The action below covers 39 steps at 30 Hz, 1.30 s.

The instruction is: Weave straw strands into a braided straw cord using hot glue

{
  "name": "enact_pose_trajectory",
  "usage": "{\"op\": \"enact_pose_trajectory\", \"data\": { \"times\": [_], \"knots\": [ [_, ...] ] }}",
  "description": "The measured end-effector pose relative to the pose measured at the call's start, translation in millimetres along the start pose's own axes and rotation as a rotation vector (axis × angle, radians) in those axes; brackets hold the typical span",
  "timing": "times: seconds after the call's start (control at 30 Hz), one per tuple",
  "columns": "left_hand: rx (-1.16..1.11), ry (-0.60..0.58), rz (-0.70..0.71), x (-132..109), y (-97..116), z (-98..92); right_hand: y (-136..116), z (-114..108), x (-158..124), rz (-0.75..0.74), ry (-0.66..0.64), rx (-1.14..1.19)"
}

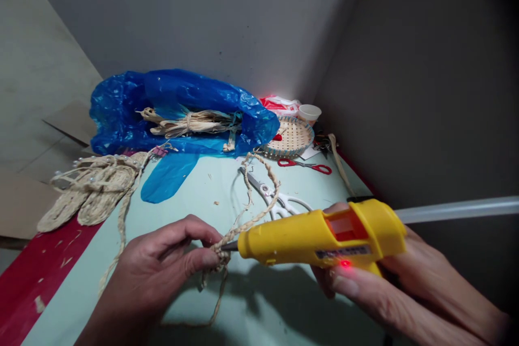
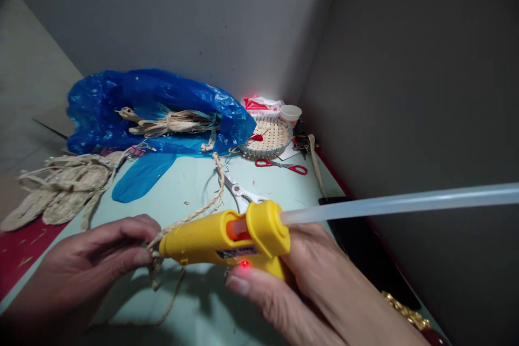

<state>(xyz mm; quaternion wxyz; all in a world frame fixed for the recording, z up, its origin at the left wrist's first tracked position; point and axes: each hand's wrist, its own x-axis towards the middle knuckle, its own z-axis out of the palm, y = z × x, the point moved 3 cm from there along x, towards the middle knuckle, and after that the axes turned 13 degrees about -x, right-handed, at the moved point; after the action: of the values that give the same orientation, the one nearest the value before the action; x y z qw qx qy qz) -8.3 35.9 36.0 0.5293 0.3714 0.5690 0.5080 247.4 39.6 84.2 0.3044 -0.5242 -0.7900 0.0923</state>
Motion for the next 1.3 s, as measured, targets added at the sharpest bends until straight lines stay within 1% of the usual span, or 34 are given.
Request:
{"op": "enact_pose_trajectory", "data": {
  "times": [0.07, 0.17, 0.37, 0.47, 0.57, 0.7, 0.9, 1.13, 1.2, 1.3],
  "knots": [
    [-0.002, -0.003, 0.008, 0, 0, 0.0, -1, 1, 3, -0.004, -0.012, -0.002],
    [-0.007, -0.007, 0.019, 0, 0, -0.4, 0, -1, 5, -0.021, 0.01, -0.011],
    [-0.004, -0.025, 0.039, 2, 0, -1.5, 0, -4, -1, 0.0, -0.013, -0.009],
    [-0.014, -0.005, 0.034, 2, 0, -1.9, 0, -3, -2, 0.004, -0.015, -0.008],
    [-0.017, 0.026, 0.025, 2, 0, -1.8, 2, -2, 0, -0.002, 0.013, -0.009],
    [-0.023, 0.026, 0.029, 1, 1, -0.6, 3, -1, 0, -0.017, 0.018, -0.018],
    [-0.027, 0.025, 0.005, 2, 1, 0.3, 2, -3, -2, -0.008, -0.001, -0.035],
    [-0.062, 0.061, -0.001, 2, 0, -1.9, 1, -1, 0, -0.004, 0.018, -0.017],
    [-0.1, 0.065, -0.021, 2, -2, -2.4, 0, -1, -1, -0.018, 0.004, -0.02],
    [-0.173, 0.062, -0.078, 2, -5, -1.6, 1, -1, -5, -0.003, -0.025, -0.046]
  ]
}}
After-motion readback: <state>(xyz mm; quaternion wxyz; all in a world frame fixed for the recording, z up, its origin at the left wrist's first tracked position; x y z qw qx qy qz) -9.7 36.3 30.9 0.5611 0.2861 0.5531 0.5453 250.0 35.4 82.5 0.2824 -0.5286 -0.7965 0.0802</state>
